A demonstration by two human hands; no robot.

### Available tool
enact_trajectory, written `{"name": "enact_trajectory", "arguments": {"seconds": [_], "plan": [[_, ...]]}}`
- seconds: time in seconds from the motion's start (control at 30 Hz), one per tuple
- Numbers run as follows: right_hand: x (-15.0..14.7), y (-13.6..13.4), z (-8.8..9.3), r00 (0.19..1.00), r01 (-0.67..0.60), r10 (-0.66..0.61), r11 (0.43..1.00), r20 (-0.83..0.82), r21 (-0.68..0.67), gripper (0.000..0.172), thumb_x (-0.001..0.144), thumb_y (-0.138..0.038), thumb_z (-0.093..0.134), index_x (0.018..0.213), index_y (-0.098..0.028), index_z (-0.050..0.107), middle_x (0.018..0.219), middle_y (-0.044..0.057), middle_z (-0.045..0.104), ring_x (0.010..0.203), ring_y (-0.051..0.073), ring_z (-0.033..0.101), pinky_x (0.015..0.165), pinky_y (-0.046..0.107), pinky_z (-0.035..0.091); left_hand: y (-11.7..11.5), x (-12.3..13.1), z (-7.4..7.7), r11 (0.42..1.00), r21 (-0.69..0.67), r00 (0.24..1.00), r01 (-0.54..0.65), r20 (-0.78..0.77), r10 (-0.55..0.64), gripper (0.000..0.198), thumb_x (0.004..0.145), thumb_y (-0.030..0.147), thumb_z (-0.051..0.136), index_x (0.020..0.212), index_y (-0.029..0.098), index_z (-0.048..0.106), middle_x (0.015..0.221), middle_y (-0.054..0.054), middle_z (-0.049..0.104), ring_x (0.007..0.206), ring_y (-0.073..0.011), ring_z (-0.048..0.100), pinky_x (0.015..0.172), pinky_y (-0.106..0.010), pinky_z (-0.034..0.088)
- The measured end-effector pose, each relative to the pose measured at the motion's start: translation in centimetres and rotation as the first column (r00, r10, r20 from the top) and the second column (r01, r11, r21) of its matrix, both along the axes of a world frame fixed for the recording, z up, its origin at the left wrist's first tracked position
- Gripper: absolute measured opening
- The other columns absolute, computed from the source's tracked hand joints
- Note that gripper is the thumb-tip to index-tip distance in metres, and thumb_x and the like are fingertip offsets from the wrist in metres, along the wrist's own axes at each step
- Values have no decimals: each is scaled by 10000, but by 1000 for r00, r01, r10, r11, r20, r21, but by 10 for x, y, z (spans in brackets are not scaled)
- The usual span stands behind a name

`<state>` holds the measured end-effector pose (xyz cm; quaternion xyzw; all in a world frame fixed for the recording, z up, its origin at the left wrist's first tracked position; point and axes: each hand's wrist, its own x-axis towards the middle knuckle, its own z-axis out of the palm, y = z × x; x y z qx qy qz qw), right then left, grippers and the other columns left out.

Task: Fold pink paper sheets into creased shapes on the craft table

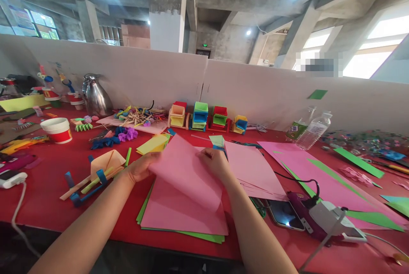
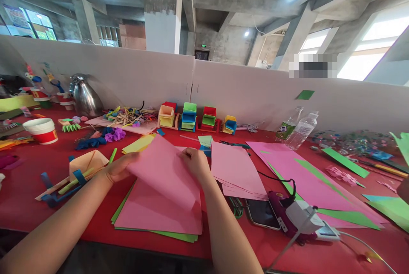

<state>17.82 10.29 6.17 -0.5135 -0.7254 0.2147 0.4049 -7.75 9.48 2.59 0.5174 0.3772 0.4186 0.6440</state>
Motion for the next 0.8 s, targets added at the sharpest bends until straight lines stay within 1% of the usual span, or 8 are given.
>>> {"name": "enact_trajectory", "arguments": {"seconds": [0.1,0.13,0.2,0.3,0.4,0.53,0.67,0.8], "plan": [[-2,5,-5,983,146,-144,989,-118,13,338,735,-458,503,655,-149,613,527,-11,521,488,102,412,448,205,298,-3,13,5,998,65,930,26,363,-48,665,606,705,535,1026,190,570,1014,-95,639,947,-247,580,809,-362,436],[-4,6,-6,972,187,-182,982,-151,18,363,738,-480,487,671,-146,611,523,-11,511,484,102,400,442,207,295,-5,21,5,995,87,889,40,452,-75,674,590,689,571,1046,191,560,1024,-95,636,960,-252,576,827,-370,431],[-9,6,-8,951,243,-233,970,-202,26,383,734,-502,477,683,-146,610,523,-12,502,487,104,389,441,211,297,-9,40,3,995,101,849,22,523,-72,593,599,546,681,1056,188,560,1043,-92,632,962,-247,576,820,-351,438],[-17,1,-7,936,260,-242,965,-254,42,384,716,-515,496,663,-155,618,515,-22,493,493,102,384,452,213,305,-12,62,-1,996,3,867,-88,492,75,434,621,287,744,1006,158,592,1007,-94,651,911,-234,596,799,-351,456],[-21,-4,-3,925,239,-216,970,-313,38,375,682,-524,541,645,-161,628,512,-32,493,486,94,372,453,211,300,-9,62,-3,976,-109,885,-187,413,216,339,582,193,762,887,123,633,858,-75,686,771,-196,621,729,-318,484],[-22,-8,1,916,193,-181,981,-357,-4,365,648,-519,587,632,-156,629,516,-31,496,486,88,367,451,208,293,-2,48,0,964,-116,883,-238,387,265,313,537,204,784,808,124,649,751,-26,686,660,-133,607,640,-236,481],[-22,-9,3,898,170,-163,985,-408,-18,371,641,-521,595,645,-153,636,531,-25,517,487,89,387,455,209,306,0,40,0,957,-100,884,-274,365,291,267,563,309,769,729,138,647,662,14,666,559,-87,574,544,-185,453],[-19,-9,7,889,168,-165,985,-428,-30,361,641,-508,596,641,-149,635,505,-29,493,468,84,372,435,208,291,2,33,1,961,-74,909,-265,312,275,266,557,336,767,669,128,644,575,11,640,469,-91,550,453,-185,417]]}}
